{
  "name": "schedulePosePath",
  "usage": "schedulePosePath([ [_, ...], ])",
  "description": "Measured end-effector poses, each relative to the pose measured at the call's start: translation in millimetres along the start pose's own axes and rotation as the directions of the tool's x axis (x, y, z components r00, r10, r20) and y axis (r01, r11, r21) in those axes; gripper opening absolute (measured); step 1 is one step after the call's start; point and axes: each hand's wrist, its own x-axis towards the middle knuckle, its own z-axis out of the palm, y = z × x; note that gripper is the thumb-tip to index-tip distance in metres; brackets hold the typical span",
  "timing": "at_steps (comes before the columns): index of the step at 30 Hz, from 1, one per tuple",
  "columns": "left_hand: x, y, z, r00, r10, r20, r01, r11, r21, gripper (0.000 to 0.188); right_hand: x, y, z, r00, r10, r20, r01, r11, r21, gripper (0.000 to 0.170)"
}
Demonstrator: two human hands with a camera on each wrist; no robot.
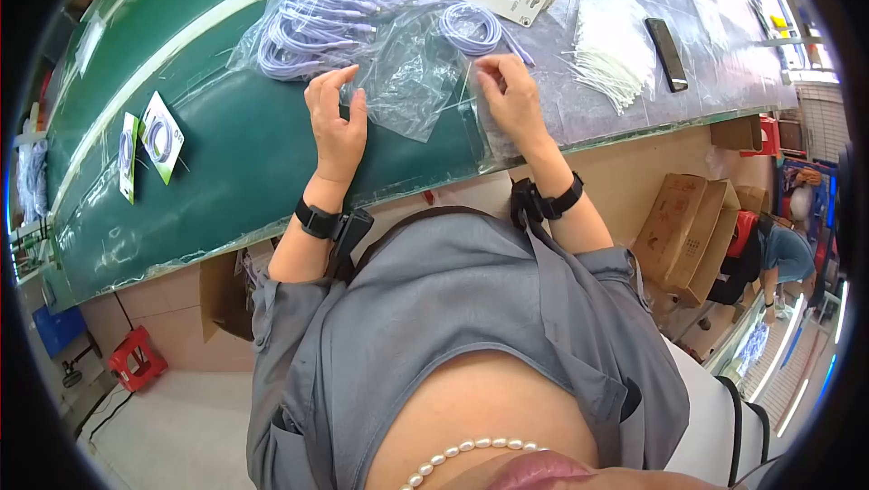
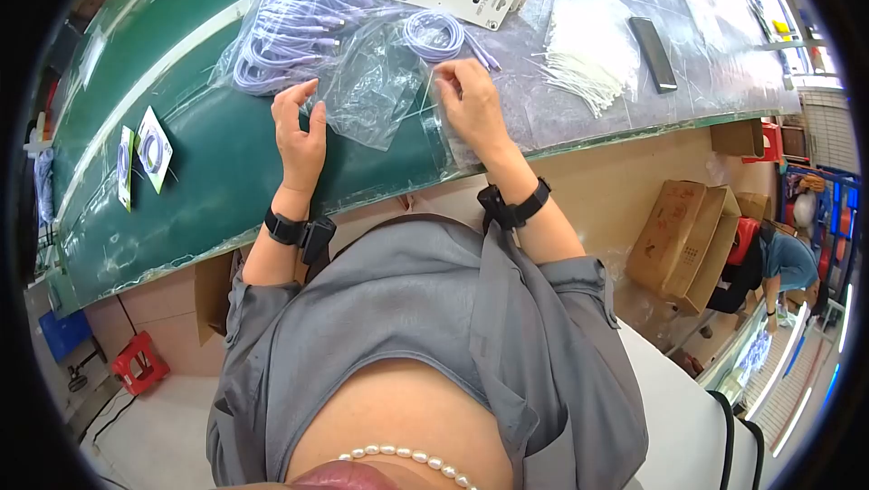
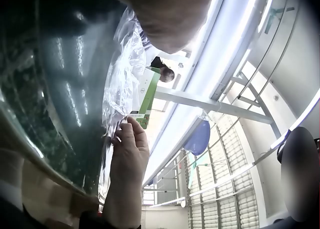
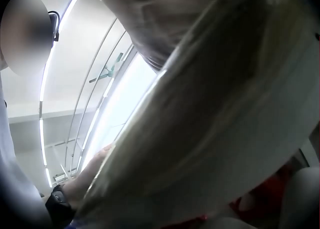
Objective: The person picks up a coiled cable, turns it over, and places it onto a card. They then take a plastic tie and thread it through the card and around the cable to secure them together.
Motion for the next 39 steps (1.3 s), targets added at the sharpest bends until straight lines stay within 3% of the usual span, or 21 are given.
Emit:
schedulePosePath([
  [3, 7, 2, -2, 0.996, -0.078, 0.050, 0.081, 0.996, -0.043, 0.031, 23, -4, -1, 0.963, -0.157, -0.220, 0.144, 0.987, -0.074, 0.015],
  [4, 7, 4, 3, 0.996, -0.071, 0.048, 0.074, 0.995, -0.060, 0.031, 27, -3, -9, 0.960, -0.162, -0.228, 0.144, 0.985, -0.091, 0.015],
  [7, 5, 8, 1, 0.992, -0.110, 0.054, 0.112, 0.993, -0.043, 0.031, 35, -5, -17, 0.853, -0.509, -0.111, 0.366, 0.737, -0.569, 0.015],
  [12, 6, 10, 0, 0.999, -0.046, 0.024, 0.047, 0.997, -0.053, 0.028, 23, -18, -57, 0.857, -0.514, -0.038, 0.402, 0.712, -0.575, 0.018],
  [14, 5, 20, 1, 0.997, -0.050, 0.055, 0.059, 0.983, -0.176, 0.025, 6, -21, -87, 0.971, -0.238, -0.010, 0.223, 0.922, -0.316, 0.015],
  [15, 5, 26, 4, 0.996, -0.049, 0.074, 0.066, 0.968, -0.241, 0.024, 3, -18, -101, 0.972, -0.232, -0.023, 0.213, 0.922, -0.323, 0.015],
  [16, 6, 35, 5, 0.996, -0.038, 0.083, 0.058, 0.966, -0.253, 0.024, 0, -14, -117, 0.998, -0.069, 0.003, 0.069, 0.997, -0.040, 0.014],
  [17, 8, 47, 7, 0.957, -0.057, 0.285, 0.162, 0.918, -0.361, 0.022, -4, -11, -130, 0.994, 0.081, 0.075, -0.097, 0.965, 0.242, 0.015],
  [18, 10, 57, 10, 0.879, -0.047, 0.474, 0.281, 0.855, -0.436, 0.020, -8, -9, -138, 0.963, 0.194, 0.184, -0.262, 0.831, 0.490, 0.017],
  [20, 14, 78, 27, 0.763, 0.032, 0.646, 0.364, 0.804, -0.470, 0.022, -14, -13, -132, 0.968, 0.214, 0.131, -0.250, 0.785, 0.567, 0.019],
  [21, 13, 86, 43, 0.764, 0.034, 0.644, 0.358, 0.808, -0.468, 0.022, -15, -16, -121, 0.969, 0.231, 0.088, -0.233, 0.730, 0.642, 0.021],
  [23, 7, 92, 85, 0.626, -0.195, 0.755, 0.760, 0.369, -0.535, 0.023, -9, -12, -93, 0.967, 0.246, 0.060, -0.213, 0.662, 0.718, 0.024],
  [24, 7, 92, 100, 0.627, -0.207, 0.751, 0.760, 0.374, -0.532, 0.023, 0, 1, -73, 0.974, 0.221, 0.046, -0.173, 0.598, 0.783, 0.024],
  [26, 14, 90, 123, 0.638, -0.341, 0.690, 0.736, 0.008, -0.677, 0.024, 15, 20, -49, 0.985, 0.172, 0.000, -0.080, 0.459, 0.885, 0.024],
  [27, 17, 89, 126, 0.644, -0.343, 0.684, 0.731, 0.014, -0.682, 0.024, 19, 17, -49, 0.987, 0.163, 0.003, -0.078, 0.457, 0.886, 0.024],
  [30, 26, 82, 124, 0.667, -0.342, 0.662, 0.742, 0.394, -0.543, 0.018, 32, 7, -45, 0.968, 0.248, 0.046, -0.094, 0.186, 0.978, 0.022],
  [31, 31, 79, 122, 0.670, -0.345, 0.658, 0.739, 0.401, -0.542, 0.018, 35, 7, -43, 0.969, 0.242, 0.049, -0.094, 0.179, 0.979, 0.022],
  [34, 43, 70, 114, 0.842, -0.155, 0.517, 0.351, 0.885, -0.306, 0.014, 40, 11, -39, 0.981, 0.167, 0.101, -0.128, 0.155, 0.980, 0.022],
  [35, 46, 69, 110, 0.841, -0.154, 0.519, 0.349, 0.886, -0.303, 0.014, 43, 16, -42, 0.981, 0.167, 0.099, -0.125, 0.151, 0.981, 0.022],
  [38, 57, 72, 90, 0.867, -0.116, 0.485, 0.312, 0.885, -0.345, 0.012, 46, 35, -59, 0.940, 0.135, 0.313, -0.341, 0.374, 0.863, 0.023],
  [39, 65, 73, 82, 0.895, -0.151, 0.420, 0.319, 0.873, -0.368, 0.011, 43, 39, -58, 0.938, 0.141, 0.318, -0.347, 0.365, 0.864, 0.023],
])
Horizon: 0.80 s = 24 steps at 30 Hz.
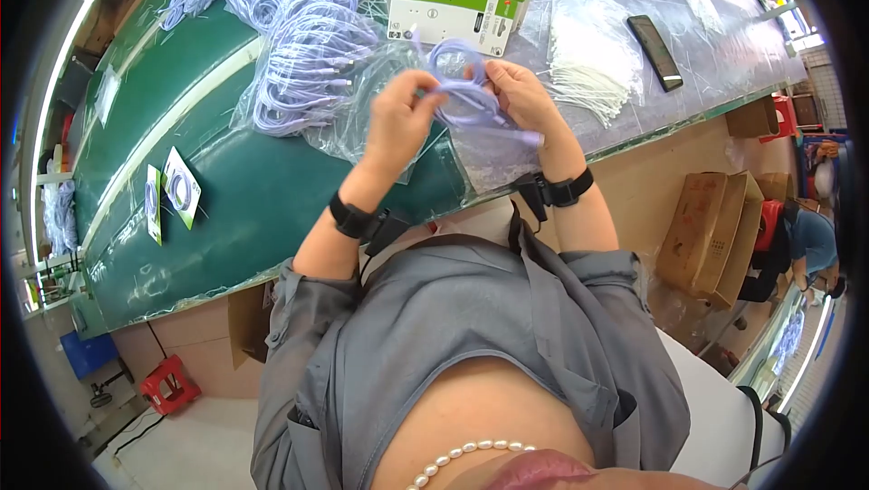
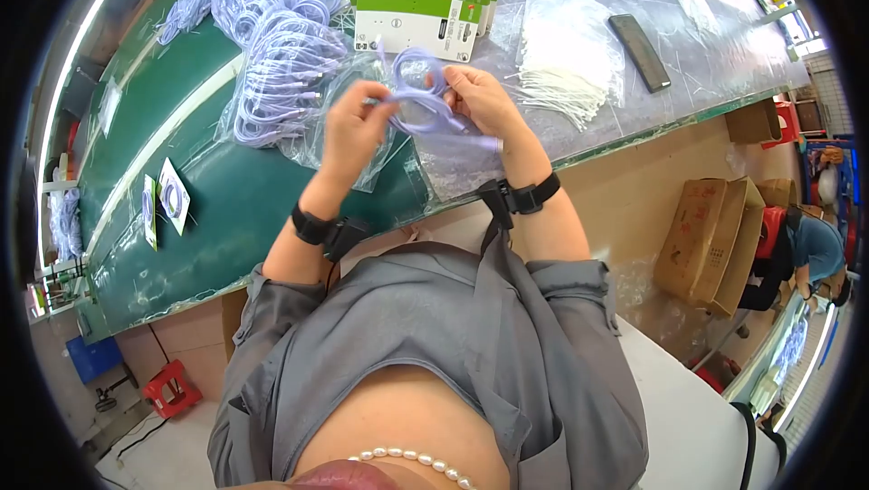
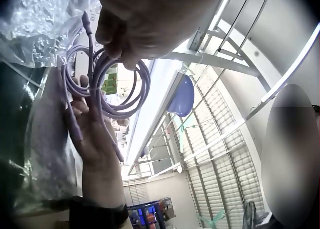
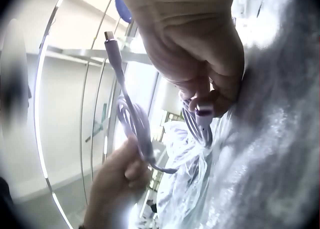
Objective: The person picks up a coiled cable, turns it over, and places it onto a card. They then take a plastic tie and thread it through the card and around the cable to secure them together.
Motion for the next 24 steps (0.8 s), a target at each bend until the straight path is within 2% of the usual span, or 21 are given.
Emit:
schedulePosePath([
  [1, 3, 7, -9, 0.996, 0.002, -0.084, -0.004, 1.000, -0.026, 0.011, -4, -1, 4, 0.998, -0.042, 0.049, 0.055, 0.954, -0.293, 0.025],
  [2, 8, 10, -19, 0.996, -0.005, -0.091, 0.003, 1.000, -0.022, 0.011, -6, -4, 9, 0.991, -0.067, 0.117, 0.122, 0.820, -0.559, 0.029],
  [3, 15, 12, -30, 0.990, -0.098, -0.106, 0.084, 0.987, -0.136, 0.011, -5, -4, 14, 0.977, -0.073, 0.198, 0.202, 0.608, -0.768, 0.035],
  [4, 21, 14, -41, 0.976, -0.188, -0.114, 0.155, 0.956, -0.250, 0.011, -6, -1, 20, 0.974, -0.068, 0.214, 0.211, 0.608, -0.765, 0.035],
  [5, 24, 15, -49, 0.956, -0.272, -0.112, 0.216, 0.907, -0.361, 0.011, -11, 4, 27, 0.951, -0.225, 0.212, 0.295, 0.457, -0.839, 0.036],
  [7, 25, 13, -54, 0.959, -0.259, -0.116, 0.204, 0.914, -0.350, 0.011, -21, 11, 37, 0.816, -0.518, 0.257, 0.358, 0.103, -0.928, 0.040],
  [8, 25, 12, -52, 0.963, -0.252, -0.101, 0.202, 0.915, -0.349, 0.012, -23, 10, 46, 0.815, -0.518, 0.258, 0.359, 0.103, -0.928, 0.040],
  [9, 24, 10, -48, 0.966, -0.247, -0.081, 0.205, 0.915, -0.349, 0.012, -26, 9, 54, 0.879, -0.457, 0.139, 0.340, 0.395, -0.853, 0.039],
  [10, 23, 8, -43, 0.965, -0.251, -0.073, 0.210, 0.912, -0.352, 0.012, -29, 7, 65, 0.933, -0.359, 0.038, 0.279, 0.651, -0.706, 0.038],
  [11, 21, 8, -36, 0.970, -0.240, -0.051, 0.207, 0.912, -0.355, 0.011, -31, 8, 70, 0.971, -0.235, -0.035, 0.187, 0.848, -0.497, 0.038],
  [12, 19, 8, -29, 0.974, -0.225, -0.029, 0.200, 0.912, -0.357, 0.011, -31, 9, 70, 0.970, -0.238, -0.047, 0.183, 0.847, -0.499, 0.038],
  [14, 15, 13, -21, 0.979, -0.203, -0.001, 0.189, 0.913, -0.362, 0.010, -20, 8, 68, 0.977, -0.195, -0.082, 0.183, 0.974, -0.134, 0.033],
  [15, 9, 18, -19, 0.992, -0.082, -0.099, 0.049, 0.952, -0.302, 0.009, -17, 7, 67, 0.981, -0.172, -0.084, 0.177, 0.982, 0.060, 0.031],
  [17, -4, 27, -18, 0.946, 0.177, -0.271, -0.220, 0.965, -0.141, 0.012, -18, 1, 71, 0.977, -0.190, -0.094, 0.199, 0.975, 0.095, 0.028],
  [18, -9, 29, -17, 0.945, 0.180, -0.272, -0.225, 0.964, -0.142, 0.012, -21, -2, 73, 0.974, -0.200, -0.104, 0.213, 0.968, 0.133, 0.026],
  [19, -15, 28, -16, 0.996, -0.011, -0.086, -0.012, 0.962, -0.272, 0.016, -23, -4, 74, 0.971, -0.211, -0.113, 0.228, 0.959, 0.170, 0.024],
  [20, -21, 25, -15, 0.975, -0.185, 0.123, 0.217, 0.910, -0.353, 0.021, -24, -3, 75, 0.971, -0.213, -0.111, 0.230, 0.958, 0.170, 0.024],
  [21, -25, 22, -16, 0.883, -0.331, 0.334, 0.447, 0.811, -0.378, 0.025, -26, 0, 76, 0.974, -0.206, -0.089, 0.220, 0.958, 0.186, 0.023],
  [22, -25, 16, -14, 0.884, -0.333, 0.327, 0.445, 0.811, -0.378, 0.025, -27, 4, 78, 0.978, -0.199, -0.065, 0.208, 0.957, 0.202, 0.022],
  [24, -18, 5, -5, 0.951, -0.204, 0.234, 0.310, 0.673, -0.671, 0.033, -30, 9, 83, 0.980, -0.195, -0.043, 0.200, 0.955, 0.220, 0.021],
])
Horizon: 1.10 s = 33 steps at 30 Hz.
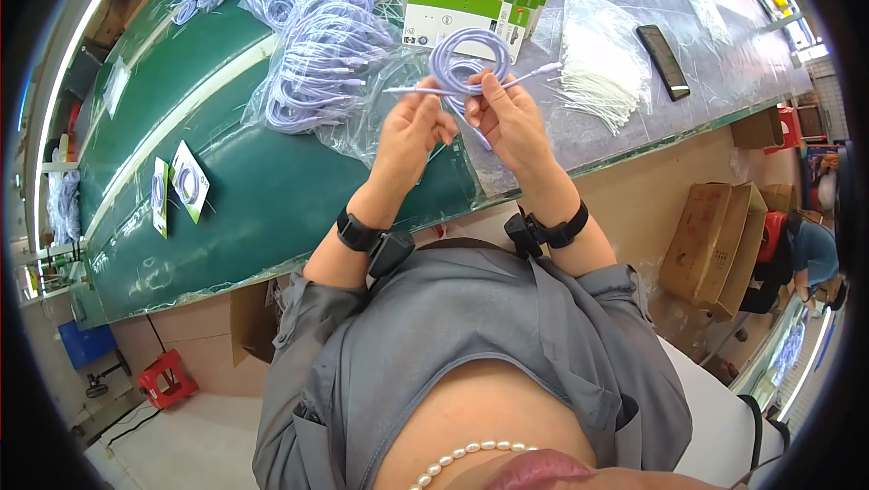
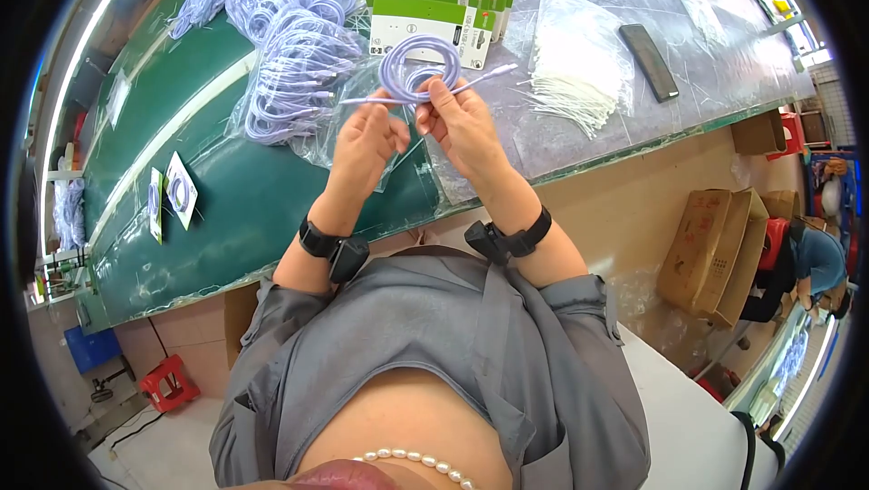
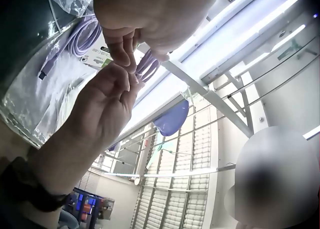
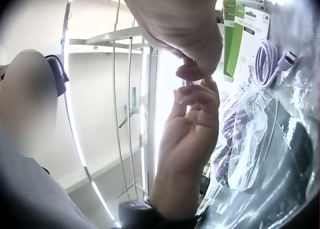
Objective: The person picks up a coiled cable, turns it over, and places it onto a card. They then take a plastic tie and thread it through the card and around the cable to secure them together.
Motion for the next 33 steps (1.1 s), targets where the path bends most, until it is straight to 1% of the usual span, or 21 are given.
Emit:
schedulePosePath([
  [1, 2, -5, -1, 0.997, 0.081, -0.003, -0.081, 0.984, -0.156, 0.036, -3, 3, 3, 1.000, 0.007, 0.002, -0.006, 0.999, -0.035, 0.022],
  [2, 1, -4, 2, 0.997, 0.077, 0.001, -0.076, 0.984, -0.159, 0.036, -7, 5, 4, 1.000, 0.013, 0.002, -0.012, 0.997, -0.073, 0.022],
  [4, 2, 3, 10, 0.996, 0.067, 0.050, -0.048, 0.951, -0.305, 0.038, -10, 4, 4, 1.000, 0.011, 0.002, -0.011, 0.993, -0.114, 0.023],
  [5, 4, 6, 12, 0.995, 0.066, 0.076, -0.033, 0.927, -0.372, 0.039, -11, 3, 2, 1.000, 0.005, 0.009, -0.004, 0.990, -0.143, 0.026],
  [6, 5, 5, 12, 0.994, 0.065, 0.082, -0.031, 0.928, -0.370, 0.039, -11, 3, 1, 1.000, 0.000, 0.016, 0.002, 0.985, -0.171, 0.029],
  [7, 5, 2, 10, 0.997, 0.054, 0.052, -0.030, 0.925, -0.378, 0.039, -13, 2, 1, 1.000, -0.003, 0.020, 0.007, 0.980, -0.198, 0.033],
  [8, 6, -1, 10, 0.999, 0.041, 0.022, -0.029, 0.922, -0.387, 0.040, -14, 1, 2, 1.000, -0.007, 0.015, 0.010, 0.980, -0.197, 0.033],
  [9, 6, -5, 9, 1.000, 0.027, -0.009, -0.029, 0.918, -0.396, 0.040, -15, -1, 3, 0.999, -0.031, -0.022, 0.025, 0.977, -0.212, 0.035],
  [11, 5, -9, 7, 1.000, 0.009, -0.012, -0.013, 0.922, -0.386, 0.040, -17, -6, 6, 0.993, -0.076, -0.091, 0.051, 0.968, -0.247, 0.041],
  [12, 4, -9, 6, 1.000, -0.006, -0.020, -0.002, 0.927, -0.374, 0.040, -17, -6, 5, 0.993, -0.075, -0.090, 0.051, 0.967, -0.248, 0.041],
  [15, 1, -7, 7, 0.999, -0.015, -0.028, 0.003, 0.926, -0.376, 0.041, -19, -3, 0, 0.997, -0.076, -0.011, 0.072, 0.978, -0.198, 0.045],
  [16, 0, -6, 8, 1.000, -0.013, -0.023, 0.003, 0.920, -0.392, 0.041, -20, -1, 1, 0.997, -0.075, -0.010, 0.071, 0.978, -0.197, 0.045],
  [19, -4, -4, 9, 1.000, -0.010, -0.018, 0.002, 0.919, -0.395, 0.042, -22, 1, 9, 0.989, -0.138, -0.051, 0.133, 0.987, -0.085, 0.047],
  [22, -8, 0, 7, 1.000, -0.004, -0.020, -0.004, 0.927, -0.375, 0.044, -24, 1, 7, 0.993, -0.108, -0.041, 0.105, 0.992, -0.072, 0.047],
  [25, -12, 8, 1, 0.992, -0.068, 0.110, 0.108, 0.905, -0.411, 0.045, -27, -5, 9, 0.997, -0.078, -0.027, 0.076, 0.993, -0.086, 0.047],
  [26, -13, 9, -2, 0.992, -0.067, 0.109, 0.107, 0.905, -0.412, 0.045, -29, -7, 11, 0.998, -0.065, -0.022, 0.062, 0.993, -0.104, 0.047],
  [29, -11, 10, -7, 0.972, -0.058, 0.228, 0.159, 0.875, -0.458, 0.044, -30, -6, 7, 0.999, -0.040, -0.013, 0.038, 0.991, -0.132, 0.047],
  [30, -10, 9, -8, 0.972, -0.057, 0.229, 0.159, 0.875, -0.457, 0.044, -30, -4, 4, 1.000, -0.030, -0.010, 0.028, 0.989, -0.142, 0.047],
  [33, -5, 3, -9, 0.987, -0.154, 0.050, 0.161, 0.921, -0.354, 0.044, -29, 1, 0, 0.999, -0.034, -0.018, 0.030, 0.983, -0.183, 0.044],
])
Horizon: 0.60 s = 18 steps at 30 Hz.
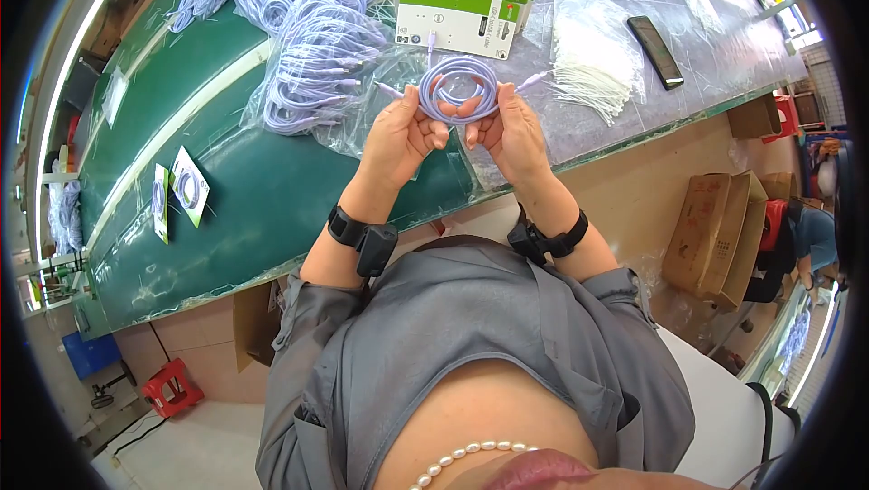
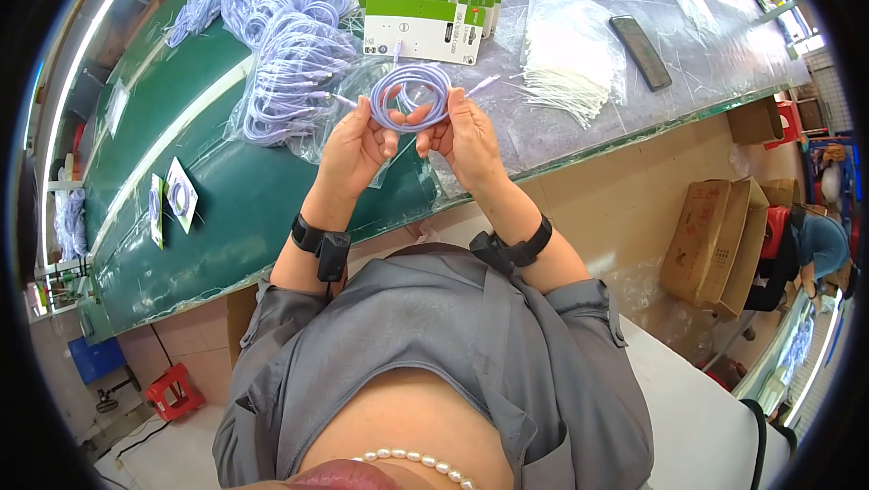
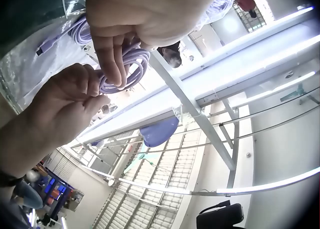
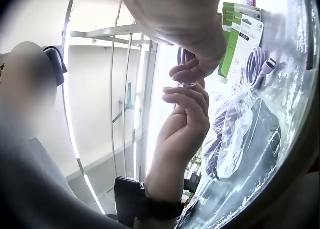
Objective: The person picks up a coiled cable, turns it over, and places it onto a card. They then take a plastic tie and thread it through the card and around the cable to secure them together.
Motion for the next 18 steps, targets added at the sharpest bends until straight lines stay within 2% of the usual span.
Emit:
schedulePosePath([
  [5, 2, -8, 2, 0.998, -0.020, -0.055, 0.021, 1.000, 0.016, 0.044, -1, 0, 1, 0.999, -0.015, -0.040, 0.009, 0.991, -0.135, 0.033],
  [6, 1, -9, 4, 0.998, -0.013, -0.068, 0.012, 1.000, -0.028, 0.044, -1, 0, 1, 0.999, -0.012, -0.047, 0.004, 0.985, -0.170, 0.030],
  [8, -1, -12, 7, 0.995, -0.001, -0.097, -0.010, 0.993, -0.116, 0.043, -2, 1, 1, 0.998, -0.021, -0.053, 0.014, 0.992, -0.122, 0.028],
  [10, -2, -13, 11, 0.995, 0.002, -0.099, -0.013, 0.994, -0.108, 0.041, -3, 3, 1, 0.998, -0.033, -0.061, 0.032, 0.999, -0.026, 0.024],
  [13, -3, -16, 16, 0.995, 0.013, -0.102, -0.023, 0.996, -0.090, 0.037, -4, 4, 0, 0.996, -0.049, -0.073, 0.043, 0.995, -0.088, 0.024],
  [16, -4, -19, 21, 0.980, 0.186, -0.075, -0.152, 0.933, 0.327, 0.029, -5, 5, 3, 0.993, -0.092, -0.075, 0.077, 0.979, -0.188, 0.023],
  [18, -5, -20, 25, 0.983, 0.167, -0.080, -0.138, 0.949, 0.282, 0.027, -6, 5, 6, 0.987, -0.152, -0.056, 0.127, 0.938, -0.322, 0.022],
])
